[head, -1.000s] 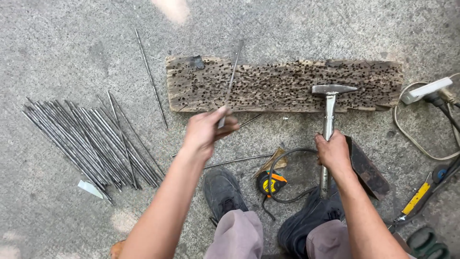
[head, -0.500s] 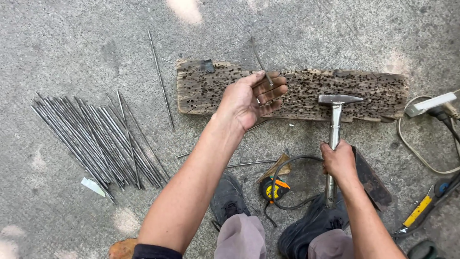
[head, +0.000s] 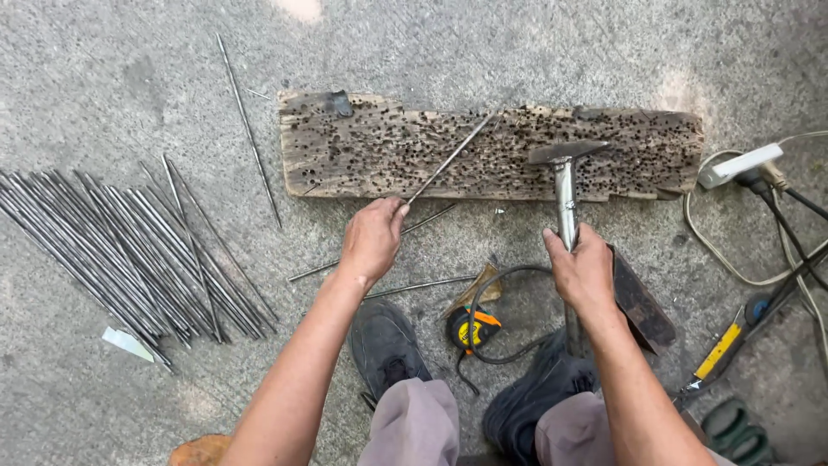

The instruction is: Cutting metal rods with an angle grinder and straightening them using a hammer on a wooden block.

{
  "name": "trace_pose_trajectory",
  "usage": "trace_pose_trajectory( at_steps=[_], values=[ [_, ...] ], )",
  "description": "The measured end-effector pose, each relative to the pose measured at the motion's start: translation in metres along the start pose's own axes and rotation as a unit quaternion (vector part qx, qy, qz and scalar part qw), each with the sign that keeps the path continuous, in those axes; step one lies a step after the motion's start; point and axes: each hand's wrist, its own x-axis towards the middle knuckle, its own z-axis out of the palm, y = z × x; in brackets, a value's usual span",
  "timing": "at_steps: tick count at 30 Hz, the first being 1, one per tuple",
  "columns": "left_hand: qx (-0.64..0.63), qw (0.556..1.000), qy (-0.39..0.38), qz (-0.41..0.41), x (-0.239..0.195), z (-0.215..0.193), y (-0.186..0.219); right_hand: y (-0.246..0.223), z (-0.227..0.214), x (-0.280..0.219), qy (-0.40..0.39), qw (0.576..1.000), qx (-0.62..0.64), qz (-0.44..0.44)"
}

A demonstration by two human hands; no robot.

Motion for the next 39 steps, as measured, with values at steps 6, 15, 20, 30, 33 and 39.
trace_pose_trajectory(
  at_steps=[6,15,20,30,33,39],
  values=[
    [0.009,0.999,-0.005,0.044,-0.001,-0.004,-0.001,-0.038,0.002,-0.009,0.032,0.995,0.027,-0.092],
    [-0.058,0.998,0.015,0.024,-0.012,-0.021,0.019,-0.045,0.027,-0.003,0.031,0.991,-0.034,-0.125],
    [-0.045,0.998,0.029,0.024,-0.007,-0.020,0.022,-0.052,0.019,-0.002,0.050,0.987,-0.069,-0.135],
    [-0.131,0.989,0.025,-0.069,-0.015,-0.017,0.026,-0.051,0.024,0.008,-0.045,0.981,-0.159,-0.098],
    [-0.139,0.988,0.009,-0.073,0.002,-0.012,0.024,-0.061,0.015,0.005,-0.025,0.984,-0.149,-0.099],
    [-0.163,0.982,-0.009,-0.100,0.008,0.007,0.016,-0.077,0.019,-0.022,-0.040,0.999,-0.020,-0.028]
  ],
)
